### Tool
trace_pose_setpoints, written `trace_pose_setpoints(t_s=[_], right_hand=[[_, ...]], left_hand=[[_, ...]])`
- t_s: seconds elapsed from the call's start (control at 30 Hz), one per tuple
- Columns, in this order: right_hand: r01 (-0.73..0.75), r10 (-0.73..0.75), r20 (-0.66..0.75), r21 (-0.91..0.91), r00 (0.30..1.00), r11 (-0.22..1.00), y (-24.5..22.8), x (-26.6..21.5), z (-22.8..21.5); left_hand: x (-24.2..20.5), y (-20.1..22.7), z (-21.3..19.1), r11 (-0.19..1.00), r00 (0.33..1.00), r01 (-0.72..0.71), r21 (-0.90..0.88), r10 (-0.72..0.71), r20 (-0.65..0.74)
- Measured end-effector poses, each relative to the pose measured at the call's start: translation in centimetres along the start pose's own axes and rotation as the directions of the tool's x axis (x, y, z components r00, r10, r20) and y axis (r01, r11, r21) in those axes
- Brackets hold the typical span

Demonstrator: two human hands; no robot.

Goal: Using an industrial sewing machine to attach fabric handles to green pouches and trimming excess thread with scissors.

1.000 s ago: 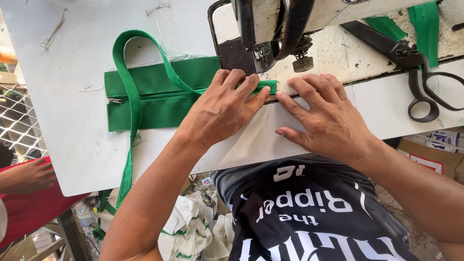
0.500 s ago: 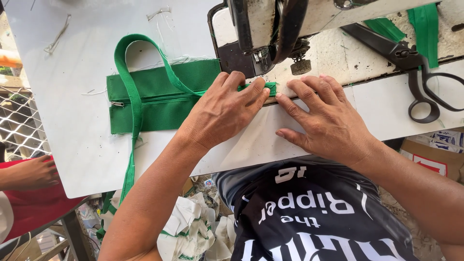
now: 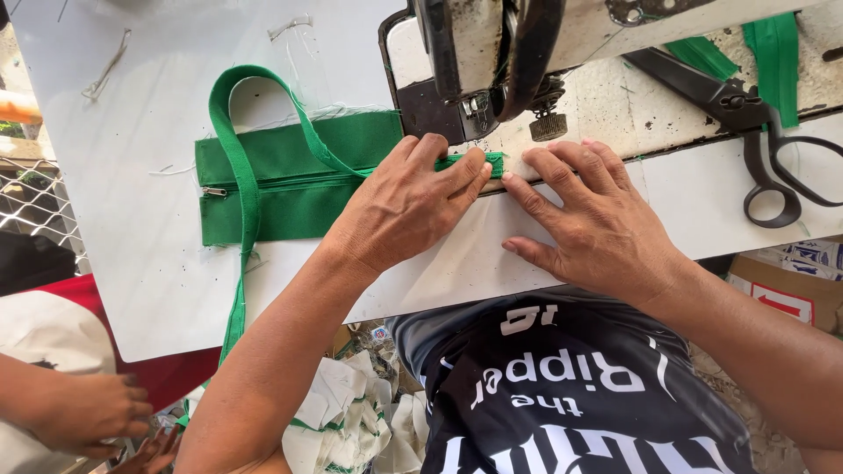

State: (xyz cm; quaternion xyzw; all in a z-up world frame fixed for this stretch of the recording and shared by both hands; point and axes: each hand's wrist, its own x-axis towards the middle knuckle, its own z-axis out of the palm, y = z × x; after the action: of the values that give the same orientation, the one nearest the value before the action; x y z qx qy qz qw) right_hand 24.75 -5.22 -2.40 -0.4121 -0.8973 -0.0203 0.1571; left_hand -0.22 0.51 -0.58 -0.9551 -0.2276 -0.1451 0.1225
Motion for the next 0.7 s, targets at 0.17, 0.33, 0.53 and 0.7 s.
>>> trace_pose_setpoints(t_s=[0.17,0.33,0.53,0.7], right_hand=[[0.003,-0.003,-0.005,0.001,1.000,1.000,0.0,0.1,0.0],[-0.006,0.006,0.008,0.001,1.000,1.000,0.0,0.1,-0.3],[-0.006,0.006,0.018,0.015,1.000,1.000,0.1,0.0,-0.2],[0.021,-0.019,-0.035,0.068,0.999,0.997,0.6,0.1,0.4]], left_hand=[[0.3,-0.5,0.0,0.998,0.996,-0.051,-0.046,0.054,0.065],[0.5,-1.1,-0.4,0.993,0.994,-0.103,-0.050,0.102,-0.029],[0.3,-1.4,-0.4,0.982,0.995,-0.094,-0.163,0.089,-0.034],[0.6,-1.6,-0.5,0.985,0.996,-0.084,-0.152,0.084,-0.008]])
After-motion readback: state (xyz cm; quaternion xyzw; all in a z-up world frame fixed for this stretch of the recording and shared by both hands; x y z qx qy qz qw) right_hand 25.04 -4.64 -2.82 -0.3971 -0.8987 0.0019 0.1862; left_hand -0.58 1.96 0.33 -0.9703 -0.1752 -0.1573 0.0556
